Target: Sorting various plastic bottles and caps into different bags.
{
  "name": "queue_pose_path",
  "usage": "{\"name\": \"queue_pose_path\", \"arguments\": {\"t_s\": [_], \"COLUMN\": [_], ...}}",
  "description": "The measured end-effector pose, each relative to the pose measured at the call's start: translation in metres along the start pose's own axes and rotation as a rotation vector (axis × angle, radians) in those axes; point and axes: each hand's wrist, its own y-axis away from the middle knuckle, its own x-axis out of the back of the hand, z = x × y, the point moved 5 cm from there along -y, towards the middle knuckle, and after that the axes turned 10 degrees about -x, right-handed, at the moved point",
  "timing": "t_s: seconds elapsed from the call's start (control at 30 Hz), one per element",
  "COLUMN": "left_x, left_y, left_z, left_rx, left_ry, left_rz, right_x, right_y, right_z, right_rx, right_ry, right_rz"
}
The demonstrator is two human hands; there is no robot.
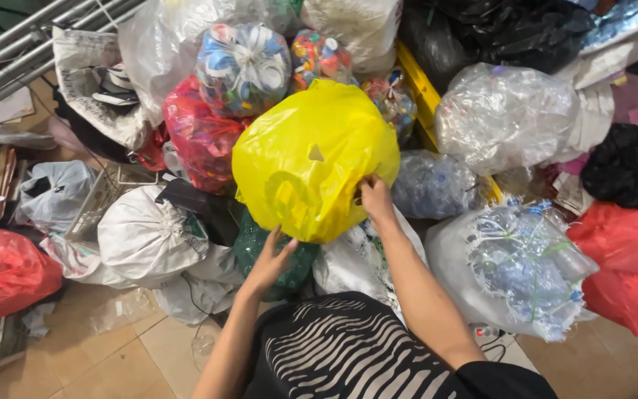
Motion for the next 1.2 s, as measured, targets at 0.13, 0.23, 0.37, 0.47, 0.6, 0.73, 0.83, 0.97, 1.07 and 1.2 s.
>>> {"name": "queue_pose_path", "arguments": {"t_s": [0.13,0.23,0.37,0.47,0.6,0.73,0.83,0.97,1.07,1.2], "left_x": [-0.039,-0.053,-0.046,-0.06,-0.08,-0.076,-0.069,-0.076,-0.077,-0.06], "left_y": [-0.044,-0.052,-0.045,-0.064,-0.042,-0.073,-0.093,-0.073,-0.049,-0.03], "left_z": [0.001,-0.005,-0.024,-0.047,0.042,0.06,0.067,0.082,0.042,-0.012], "left_rx": [0.039,0.129,0.376,0.347,0.095,-0.173,-0.423,-0.307,-0.161,0.31], "left_ry": [0.118,0.172,0.484,0.916,1.186,1.059,0.885,0.867,0.97,0.592], "left_rz": [-0.046,0.028,0.158,0.007,-0.198,-0.341,-0.399,-0.373,-0.359,-0.008], "right_x": [0.0,0.014,0.029,0.025,0.025,0.023,0.015,0.009,0.015,0.049], "right_y": [0.01,0.028,0.068,0.12,0.205,0.232,0.233,0.216,0.206,0.183], "right_z": [0.018,0.055,0.079,0.03,-0.092,-0.136,-0.147,-0.118,-0.053,0.045], "right_rx": [-0.013,-0.165,-0.193,-0.101,-0.043,0.246,0.361,0.354,0.234,0.021], "right_ry": [-0.161,-0.325,-0.605,-0.673,-0.567,-0.3,-0.155,0.342,0.617,0.743], "right_rz": [-0.153,-0.252,-0.35,-0.446,-0.533,-0.687,-0.69,-0.483,-0.459,-0.432]}}
